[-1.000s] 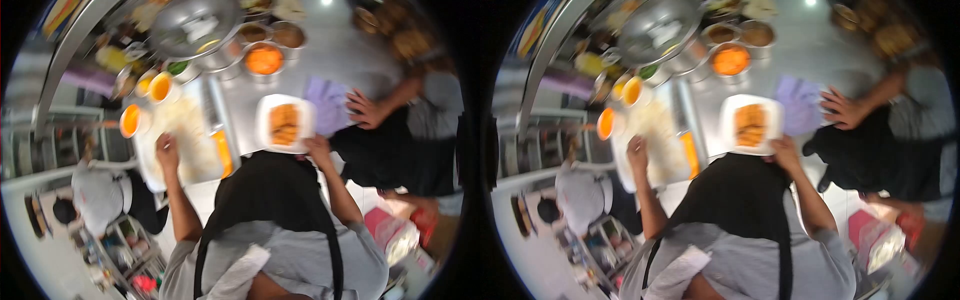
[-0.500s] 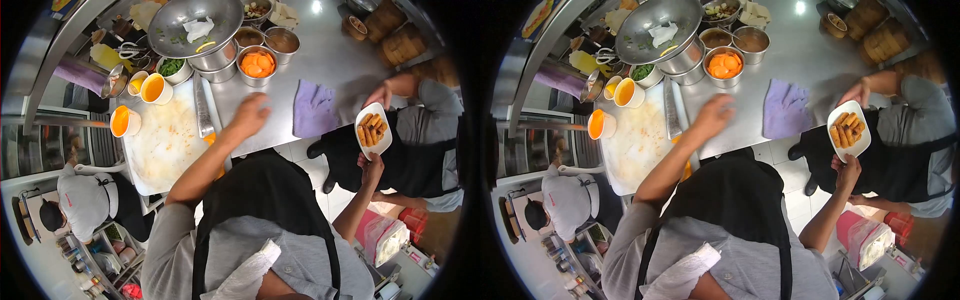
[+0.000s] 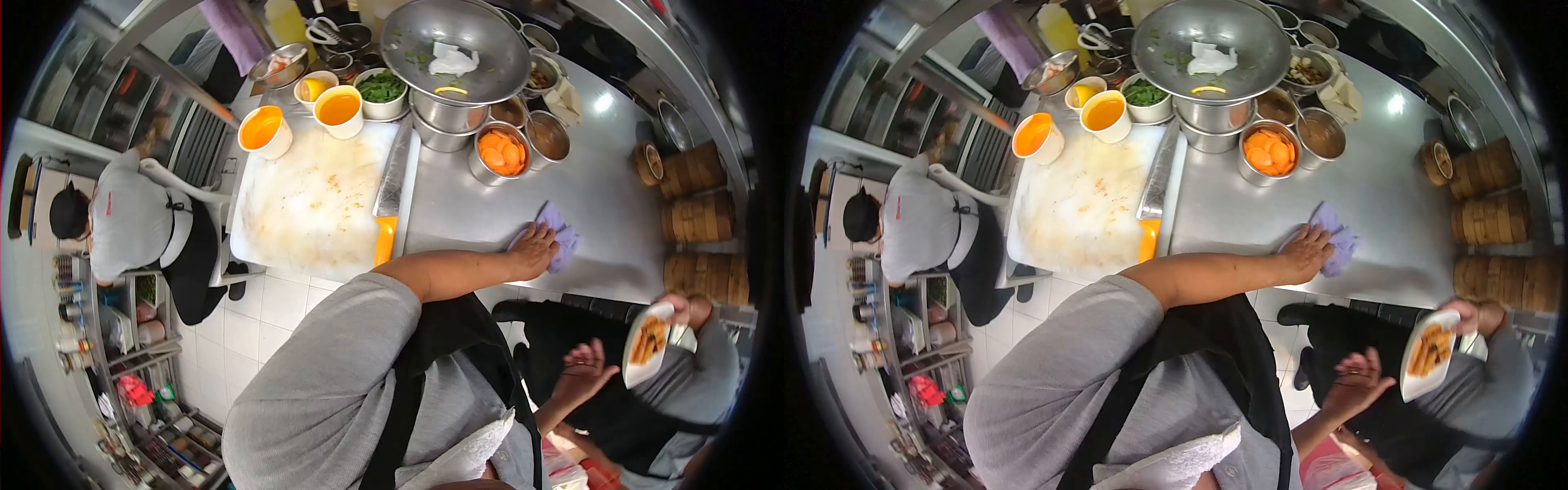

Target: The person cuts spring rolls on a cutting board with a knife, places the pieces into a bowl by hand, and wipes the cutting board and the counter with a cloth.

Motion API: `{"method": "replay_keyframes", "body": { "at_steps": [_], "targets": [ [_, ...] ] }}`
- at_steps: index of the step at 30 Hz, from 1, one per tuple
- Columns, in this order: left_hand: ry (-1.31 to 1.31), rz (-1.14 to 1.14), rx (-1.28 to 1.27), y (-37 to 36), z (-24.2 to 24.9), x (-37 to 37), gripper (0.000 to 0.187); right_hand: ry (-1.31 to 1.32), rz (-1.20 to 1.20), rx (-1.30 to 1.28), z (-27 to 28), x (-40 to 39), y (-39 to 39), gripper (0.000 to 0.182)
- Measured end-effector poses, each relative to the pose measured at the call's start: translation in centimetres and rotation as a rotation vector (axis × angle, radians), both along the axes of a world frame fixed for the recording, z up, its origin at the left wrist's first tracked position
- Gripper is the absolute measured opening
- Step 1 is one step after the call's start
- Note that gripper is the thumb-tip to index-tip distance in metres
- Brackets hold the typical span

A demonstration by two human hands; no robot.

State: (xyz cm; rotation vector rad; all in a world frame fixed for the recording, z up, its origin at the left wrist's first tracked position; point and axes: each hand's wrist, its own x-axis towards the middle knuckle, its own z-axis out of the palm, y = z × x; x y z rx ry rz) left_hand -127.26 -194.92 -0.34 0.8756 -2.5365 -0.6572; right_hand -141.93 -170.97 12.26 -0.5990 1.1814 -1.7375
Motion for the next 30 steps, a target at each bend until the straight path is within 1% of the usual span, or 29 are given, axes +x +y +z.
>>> {"method": "replay_keyframes", "body": {
  "at_steps": [1, 3, 4, 5, 6, 8, 10, 11, 12, 13, 14, 15, 16, 17, 18, 20, 21, 22, 24, 25, 27, 28, 30],
  "targets": [
    [-0.002, -0.007, 0.037, -0.5, 0.3, 0.4, 0.038, -0.034, 0.069, 0.079, 0.1, 1.9, -0.9, 0.067],
    [0.0, -0.022, 0.107, -1.8, 1.4, 1.1, 0.033, 0.125, 0.218, 0.172, -0.6, 3.7, -3.0, 0.055],
    [0.058, 0.044, 0.287, -2.0, 2.6, 1.8, 0.032, 0.282, 0.344, 0.106, 1.0, 4.9, -5.0, 0.043],
    [0.12, 0.111, 0.466, -2.0, 4.8, 3.4, 0.03, 0.381, 0.377, 0.105, 2.3, 5.7, -7.1, 0.039],
    [0.182, 0.178, 0.646, -1.9, 6.7, 5.2, 0.029, 0.41, 0.436, 0.061, 3.7, 6.3, -9.1, 0.039],
    [0.286, 0.204, 0.748, -0.9, 10.3, 11.3, 0.035, 0.491, 0.522, -0.015, 6.5, 7.5, -12.3, 0.04],
    [0.399, 0.106, 0.628, 0.6, 12.5, 19.7, 0.04, 0.57, 0.605, -0.067, 7.9, 8.3, -14.6, 0.037],
    [0.395, 0.193, 0.616, 2.0, 14.3, 24.2, 0.045, 0.632, 0.648, -0.078, 8.3, 9.1, -15.6, 0.035],
    [0.501, 0.249, 0.608, 3.3, 13.5, 28.6, 0.047, 0.624, 0.706, -0.049, 8.4, 10.4, -16.5, 0.034],
    [0.778, 0.324, 0.896, 5.3, 14.2, 33.0, 0.047, 0.619, 0.757, -0.02, 8.5, 11.9, -17.4, 0.033],
    [0.829, 0.477, 0.845, 6.8, 16.2, 36.8, 0.047, 0.601, 0.767, 0.009, 8.3, 13.6, -18.3, 0.035],
    [0.833, 0.622, 0.789, 7.7, 16.2, 40.6, 0.047, 0.628, 0.722, 0.036, 8.5, 15.7, -19.2, 0.037],
    [0.848, 0.711, 0.699, 8.2, 15.0, 44.5, 0.045, 0.645, 0.675, 0.071, 8.2, 17.4, -20.7, 0.043],
    [0.866, 0.778, 0.664, 8.6, 15.7, 47.2, 0.044, 0.618, 0.584, 0.055, 7.8, 19.2, -22.6, 0.046],
    [0.844, 0.835, 0.614, 8.6, 14.9, 50.0, 0.038, 0.59, 0.498, 0.037, 7.3, 20.6, -24.9, 0.048],
    [0.777, 0.84, 0.612, 7.9, 13.0, 54.6, 0.033, 0.469, 0.34, 0.144, 6.6, 22.1, -30.1, 0.054],
    [0.752, 0.866, 0.607, 7.7, 12.2, 56.4, 0.03, 0.503, 0.272, 0.193, 6.4, 22.6, -32.5, 0.049],
    [0.694, 0.842, 0.563, 7.4, 11.8, 57.8, 0.025, 0.534, 0.217, 0.246, 6.5, 23.2, -34.7, 0.045],
    [0.618, 0.851, 0.532, 7.0, 11.8, 59.5, 0.024, 0.425, 0.301, 0.312, 7.0, 23.5, -37.5, 0.031],
    [0.574, 0.845, 0.516, 6.9, 11.8, 60.1, 0.024, 0.409, 0.278, 0.336, 7.4, 24.6, -37.9, 0.027],
    [0.641, 0.77, 0.616, 6.3, 12.0, 60.7, 0.025, 0.382, 0.186, 0.374, 9.3, 24.7, -37.7, 0.02],
    [0.683, 0.721, 0.664, 6.2, 12.6, 60.4, 0.027, 0.325, 0.15, 0.336, 10.0, 25.0, -37.3, 0.018],
    [0.783, 0.583, 0.805, 5.7, 12.8, 58.3, 0.03, 0.318, 0.128, 0.34, 11.4, 25.4, -35.9, 0.018]
  ]
}}
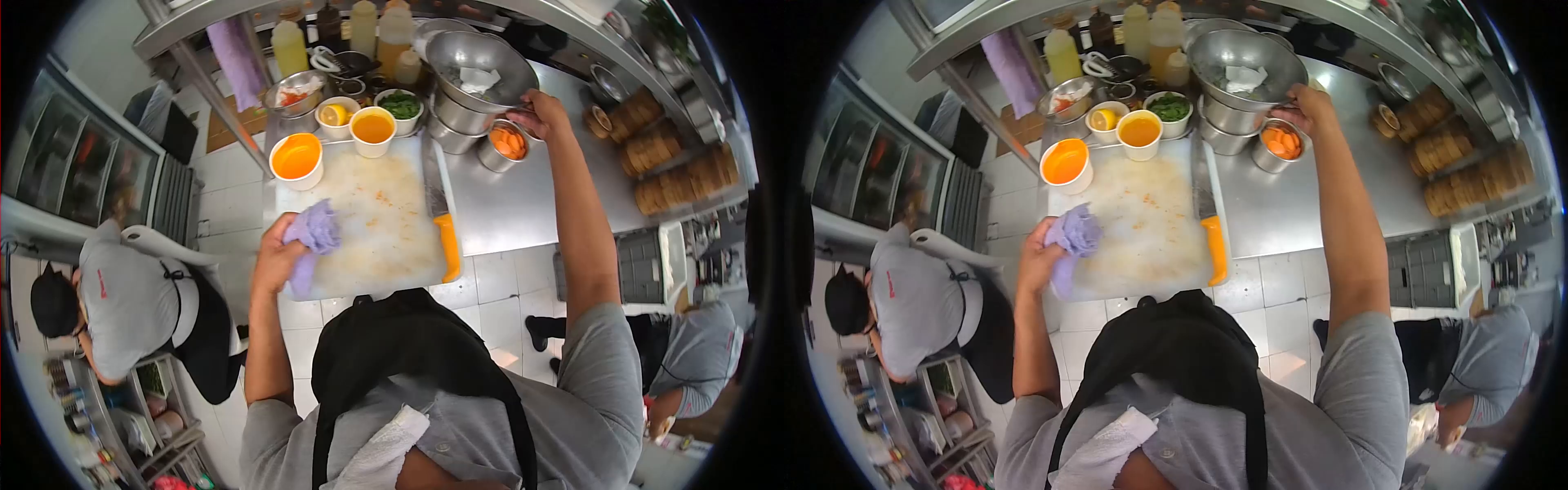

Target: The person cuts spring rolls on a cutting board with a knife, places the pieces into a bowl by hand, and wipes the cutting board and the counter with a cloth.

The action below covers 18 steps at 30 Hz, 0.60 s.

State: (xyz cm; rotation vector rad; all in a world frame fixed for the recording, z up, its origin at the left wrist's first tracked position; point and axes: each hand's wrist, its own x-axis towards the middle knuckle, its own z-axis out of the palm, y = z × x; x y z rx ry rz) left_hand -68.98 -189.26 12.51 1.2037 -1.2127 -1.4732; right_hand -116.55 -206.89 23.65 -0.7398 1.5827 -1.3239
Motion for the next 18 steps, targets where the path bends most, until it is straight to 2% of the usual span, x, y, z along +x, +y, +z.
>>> {"method": "replay_keyframes", "body": {
  "at_steps": [2, 4, 6, 8, 9, 10, 11, 12, 13, 14, 15, 16, 17, 18],
  "targets": [
    [0.198, -0.143, 0.053, -0.5, 0.4, -4.0, 0.033, -0.019, -0.02, -0.023, 0.8, -0.3, 1.5, 0.017],
    [0.259, -0.273, 0.127, -1.3, 0.6, -9.7, 0.036, -0.024, -0.044, -0.062, 1.3, -1.5, 3.9, 0.016],
    [0.154, -0.473, 0.046, -2.8, 0.4, -15.2, 0.035, -0.066, -0.044, -0.102, 1.9, -2.9, 7.3, 0.018],
    [0.181, -0.539, 0.046, -5.3, -0.6, -19.9, 0.034, -0.119, -0.041, -0.068, 2.0, -5.0, 11.1, 0.018],
    [0.207, -0.607, 0.043, -5.7, -0.5, -23.6, 0.034, -0.118, -0.133, -0.101, 2.4, -4.7, 13.7, 0.02],
    [0.143, -0.631, 0.039, -6.5, -0.2, -25.6, 0.041, -0.046, -0.194, -0.073, 2.1, -5.7, 15.7, 0.02],
    [-0.051, -0.582, -0.05, -7.1, -1.0, -27.9, 0.049, -0.032, -0.27, -0.095, 1.8, -6.4, 18.3, 0.02],
    [-0.312, -0.527, -0.355, -7.6, -1.6, -29.8, 0.057, -0.083, -0.297, -0.201, 0.5, -7.8, 21.0, 0.018],
    [-0.444, -0.531, -0.627, -7.1, 0.0, -30.1, 0.059, -0.066, -0.447, -0.147, 1.1, -7.3, 23.4, 0.016],
    [-0.55, -0.477, -0.797, -7.2, -0.6, -29.9, 0.056, -0.042, -0.498, -0.184, 0.1, -8.0, 25.4, 0.018],
    [-0.569, -0.539, -0.73, -7.4, -1.4, -29.9, 0.048, -0.016, -0.537, -0.185, -0.2, -8.5, 27.9, 0.016],
    [-0.652, -0.648, -0.398, -6.6, -0.3, -28.8, 0.042, 0.055, -0.573, -0.164, -1.0, -8.3, 30.0, 0.015],
    [-0.734, -0.751, -0.417, -5.4, -0.4, -27.1, 0.045, 0.116, -0.61, -0.099, -2.0, -8.1, 32.4, 0.017],
    [-0.833, -0.794, -0.447, -4.1, -0.7, -26.2, 0.046, 0.029, -0.636, -0.117, -3.3, -8.2, 34.6, 0.017]
  ]
}}
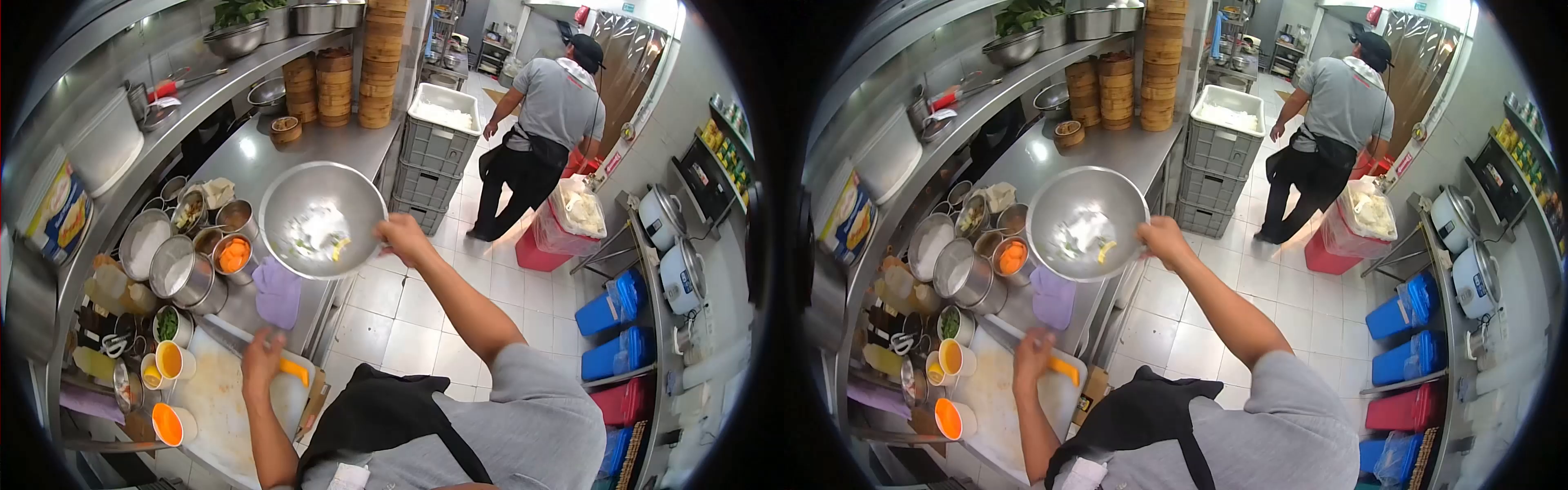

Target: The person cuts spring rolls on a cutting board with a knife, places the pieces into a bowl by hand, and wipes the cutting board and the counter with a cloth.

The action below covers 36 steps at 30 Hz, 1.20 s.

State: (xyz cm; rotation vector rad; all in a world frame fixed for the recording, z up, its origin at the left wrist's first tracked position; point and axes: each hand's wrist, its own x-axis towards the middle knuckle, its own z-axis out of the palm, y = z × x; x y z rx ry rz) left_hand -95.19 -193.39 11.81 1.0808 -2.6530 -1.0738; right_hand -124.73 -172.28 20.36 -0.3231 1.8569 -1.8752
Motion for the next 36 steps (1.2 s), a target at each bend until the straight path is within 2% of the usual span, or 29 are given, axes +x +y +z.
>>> {"method": "replay_keyframes", "body": {
  "at_steps": [1, 4, 7, 10, 11, 12, 14, 15, 16, 18, 21, 25, 28, 31, 34, 36],
  "targets": [
    [-0.092, -0.027, -0.046, 1.3, -0.5, 0.7, 0.048, -0.026, -0.034, -0.006, -1.0, 0.3, 2.0, 0.017],
    [-0.141, -0.047, -0.035, 2.1, -3.0, 1.6, 0.051, -0.13, -0.081, 0.05, -4.5, 0.4, 6.7, 0.017],
    [-0.181, 0.062, -0.001, 3.0, -2.5, 2.3, 0.05, -0.22, -0.128, 0.003, -9.2, 0.9, 8.5, 0.02],
    [-0.118, 0.116, -0.044, 3.8, -4.1, 4.5, 0.048, -0.264, -0.143, 0.016, -12.5, 1.6, 8.7, 0.019],
    [-0.186, 0.168, -0.055, 4.1, -4.8, 4.8, 0.046, -0.195, -0.148, 0.143, -13.7, 1.5, 9.1, 0.021],
    [-0.103, 0.174, -0.071, 4.4, -6.0, 5.9, 0.046, 0.153, 0.037, 0.265, -16.5, 1.3, 10.2, 0.019],
    [-0.016, 0.246, -0.031, 5.3, -6.0, 7.8, 0.042, -0.046, -0.041, 0.178, -16.6, 2.4, 10.5, 0.018],
    [-0.012, 0.292, 0.059, 5.8, -4.8, 8.7, 0.045, 0.148, 0.067, 0.208, -17.4, 3.0, 11.2, 0.018],
    [-0.018, 0.278, 0.032, 5.8, -4.1, 10.0, 0.054, -0.12, -0.063, 0.149, -16.1, 4.0, 10.3, 0.015],
    [-0.03, 0.298, 0.11, 5.8, -1.4, 12.3, 0.076, -0.159, -0.097, 0.093, -14.7, 7.1, 9.4, 0.009],
    [-0.058, 0.416, 0.317, 4.0, -1.0, 15.9, 0.077, -0.183, -0.146, 0.026, -16.6, 11.1, 10.3, 0.009],
    [0.116, 0.285, 0.071, 2.5, -4.0, 21.0, 0.066, -0.217, -0.217, 0.097, -17.8, 18.0, 12.2, 0.007],
    [0.221, 0.229, -0.028, 2.0, -3.6, 28.5, 0.059, -0.211, -0.282, 0.165, -18.7, 23.1, 12.9, 0.005],
    [0.038, 0.211, -0.116, 0.9, -3.0, 34.7, 0.058, -0.233, -0.288, 0.24, -21.2, 26.5, 14.4, 0.006],
    [-0.098, 0.18, -0.121, 0.1, -3.0, 36.2, 0.057, -0.2, -0.28, 0.28, -21.5, 29.0, 13.9, 0.01],
    [-0.024, 0.194, -0.172, 0.7, -5.5, 35.0, 0.056, -0.155, -0.23, 0.319, -21.9, 29.2, 13.8, 0.01]
  ]
}}
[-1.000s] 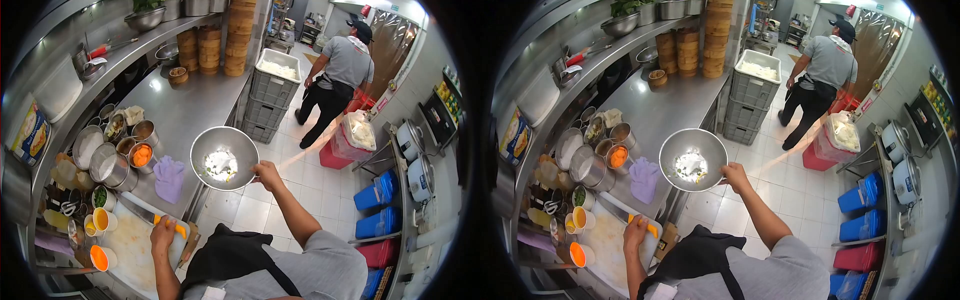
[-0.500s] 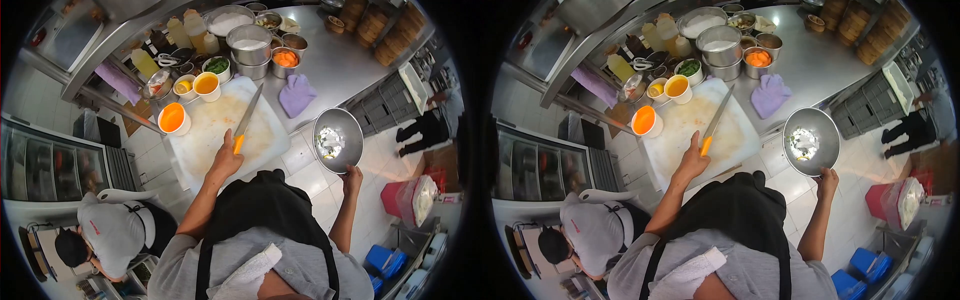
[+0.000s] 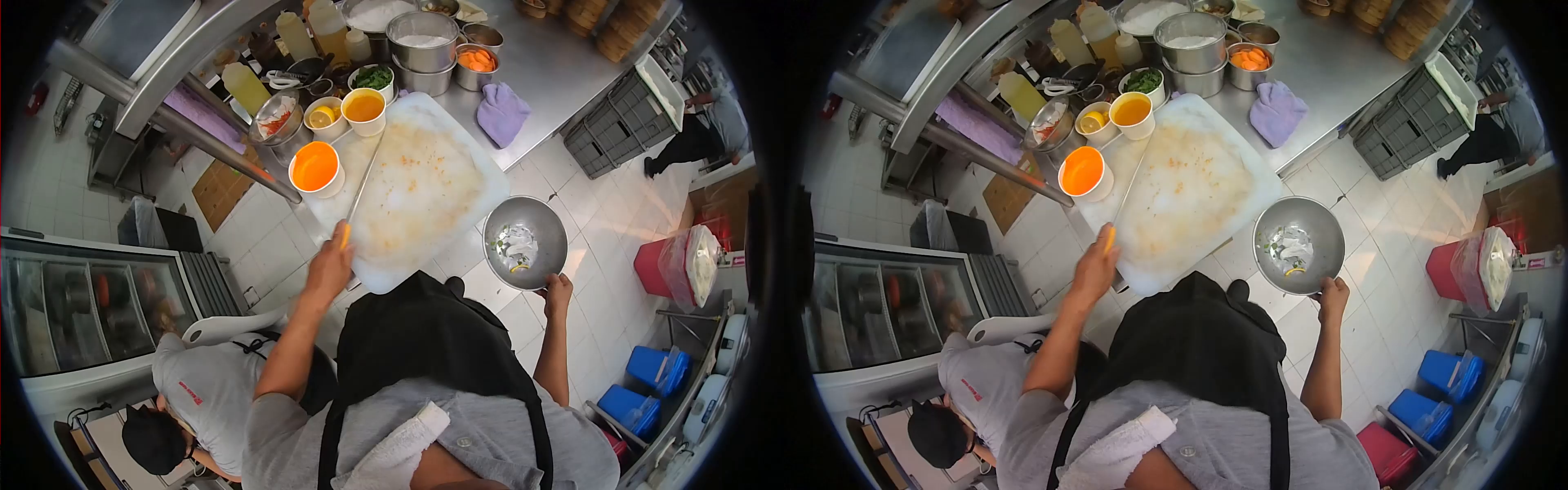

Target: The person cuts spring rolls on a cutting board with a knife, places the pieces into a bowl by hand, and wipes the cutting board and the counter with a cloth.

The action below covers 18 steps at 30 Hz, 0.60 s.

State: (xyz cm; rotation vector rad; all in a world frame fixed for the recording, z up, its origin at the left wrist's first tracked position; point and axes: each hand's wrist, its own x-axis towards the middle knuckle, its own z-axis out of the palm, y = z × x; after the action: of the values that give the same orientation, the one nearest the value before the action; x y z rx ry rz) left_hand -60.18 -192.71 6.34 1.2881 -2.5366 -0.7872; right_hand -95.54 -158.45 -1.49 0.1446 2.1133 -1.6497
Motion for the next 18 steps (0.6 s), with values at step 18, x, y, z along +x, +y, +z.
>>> {"method": "replay_keyframes", "body": {
  "at_steps": [18],
  "targets": [
    [-0.22, -0.13, 0.258, 0.4, -1.1, -9.8, 0.049, 0.026, 0.08, 0.014, 1.4, 2.3, -2.0, 0.013]
  ]
}}
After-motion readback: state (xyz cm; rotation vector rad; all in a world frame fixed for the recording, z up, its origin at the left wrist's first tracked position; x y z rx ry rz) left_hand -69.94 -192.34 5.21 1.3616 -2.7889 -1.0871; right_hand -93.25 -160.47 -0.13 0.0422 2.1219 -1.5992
